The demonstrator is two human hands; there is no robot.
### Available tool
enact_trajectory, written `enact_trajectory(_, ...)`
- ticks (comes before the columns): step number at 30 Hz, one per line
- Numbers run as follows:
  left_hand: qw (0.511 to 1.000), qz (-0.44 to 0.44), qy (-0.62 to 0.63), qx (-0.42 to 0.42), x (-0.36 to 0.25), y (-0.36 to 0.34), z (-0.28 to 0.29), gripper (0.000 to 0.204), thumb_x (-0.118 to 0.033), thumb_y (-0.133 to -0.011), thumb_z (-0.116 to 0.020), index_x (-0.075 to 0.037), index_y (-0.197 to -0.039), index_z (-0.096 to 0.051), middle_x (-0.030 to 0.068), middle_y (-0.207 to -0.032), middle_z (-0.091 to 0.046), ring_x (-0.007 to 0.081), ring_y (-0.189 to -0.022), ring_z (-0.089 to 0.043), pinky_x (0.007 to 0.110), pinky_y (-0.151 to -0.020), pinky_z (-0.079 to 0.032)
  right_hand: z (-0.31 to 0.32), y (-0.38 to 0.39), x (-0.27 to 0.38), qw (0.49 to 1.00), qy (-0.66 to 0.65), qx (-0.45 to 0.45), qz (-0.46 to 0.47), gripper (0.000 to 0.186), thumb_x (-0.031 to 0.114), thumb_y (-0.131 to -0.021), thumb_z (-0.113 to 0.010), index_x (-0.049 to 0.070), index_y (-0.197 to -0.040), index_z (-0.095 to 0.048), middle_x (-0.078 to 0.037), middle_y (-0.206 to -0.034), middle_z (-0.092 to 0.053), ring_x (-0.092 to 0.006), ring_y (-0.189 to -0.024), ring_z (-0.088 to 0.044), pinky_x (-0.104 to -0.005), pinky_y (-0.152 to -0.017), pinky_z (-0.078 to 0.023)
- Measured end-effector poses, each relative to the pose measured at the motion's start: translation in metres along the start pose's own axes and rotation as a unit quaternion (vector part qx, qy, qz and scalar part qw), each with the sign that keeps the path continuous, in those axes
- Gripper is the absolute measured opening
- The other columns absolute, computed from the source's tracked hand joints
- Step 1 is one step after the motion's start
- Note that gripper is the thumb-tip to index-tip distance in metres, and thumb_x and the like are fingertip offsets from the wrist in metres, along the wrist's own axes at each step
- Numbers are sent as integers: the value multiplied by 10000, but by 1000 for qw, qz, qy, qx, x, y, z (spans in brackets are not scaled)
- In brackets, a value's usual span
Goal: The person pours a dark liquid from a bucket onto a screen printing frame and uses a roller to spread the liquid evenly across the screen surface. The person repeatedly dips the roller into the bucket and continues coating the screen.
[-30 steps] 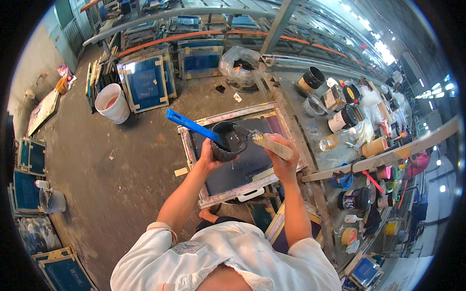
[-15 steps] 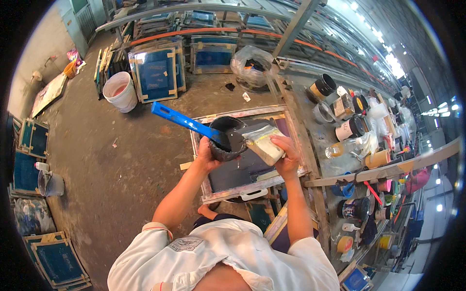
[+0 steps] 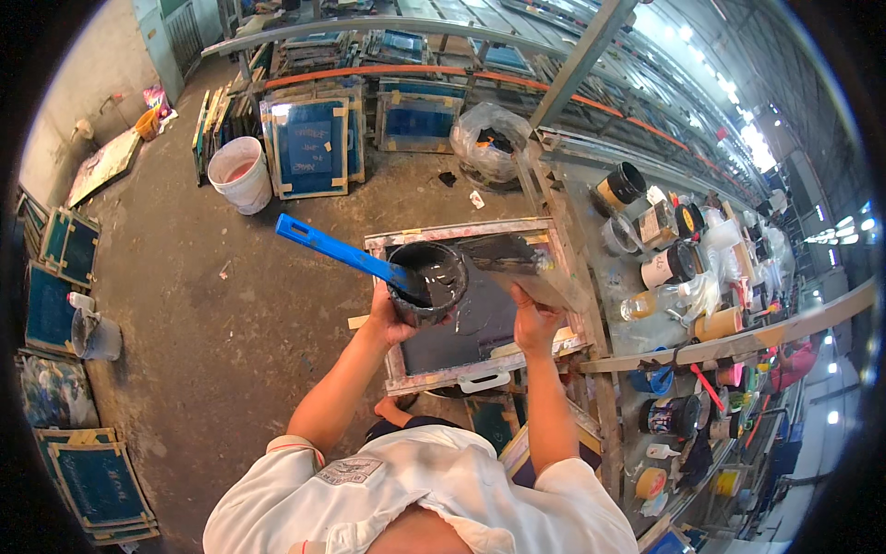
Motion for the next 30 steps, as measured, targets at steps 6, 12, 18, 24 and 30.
enact_trajectory(6, 998, 43, 36, 32, 4, -16, 9, 659, -520, -931, -407, -48, -1385, -485, 244, -1332, -555, 460, -1126, -597, 658, -883, -505, -19, 8, 2, 993, 76, 50, 72, 280, -9, -868, -701, 45, -1129, -617, -140, -1232, -665, -264, -1162, -628, -474, -1116, -375)
enact_trajectory(12, 997, 42, 30, 49, 6, -15, 10, 753, -594, -902, -464, -45, -1417, -449, 295, -1338, -527, 536, -1146, -556, 689, -958, -450, -22, -6, 7, 935, 235, 155, 215, 377, 102, -801, -786, 63, -1133, -612, -161, -1174, -689, -289, -1129, -652, -476, -1075, -402)
enact_trajectory(18, 996, 14, 49, 69, 2, 8, 16, 736, -620, -903, -464, -88, -1412, -471, 232, -1392, -512, 481, -1221, -524, 686, -1002, -413, 13, -35, -21, 890, 351, 199, 212, 355, 36, -767, -753, 68, -1104, -643, -150, -1111, -706, -307, -1075, -673, -454, -1002, -466)
enact_trajectory(24, 989, -148, -3, -3, -59, 85, 73, 593, -468, -943, -520, -78, -1390, -506, 161, -1387, -551, 341, -1257, -545, 545, -1087, -410, 4, -45, -109, 834, 434, 329, 88, 475, -74, -684, -606, 107, -1120, -667, -107, -1093, -704, -313, -1076, -656, -394, -923, -521)
enact_trajectory(30, 955, -263, -29, -133, -93, 149, 156, 789, -544, -860, -629, -35, -1429, -432, 276, -1387, -499, 532, -1212, -515, 690, -957, -454, -36, -64, -183, 783, 451, 408, 131, 407, -56, -665, -595, 81, -1043, -661, -115, -1014, -703, -327, -1007, -660, -419, -839, -526)
Point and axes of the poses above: each hand's wrist, its own y-axis away from the middle knuckle, its own z-axis out of the back of the hand, x = y × z, the point moved 4 cm from there along -y, towards the middle knuckle
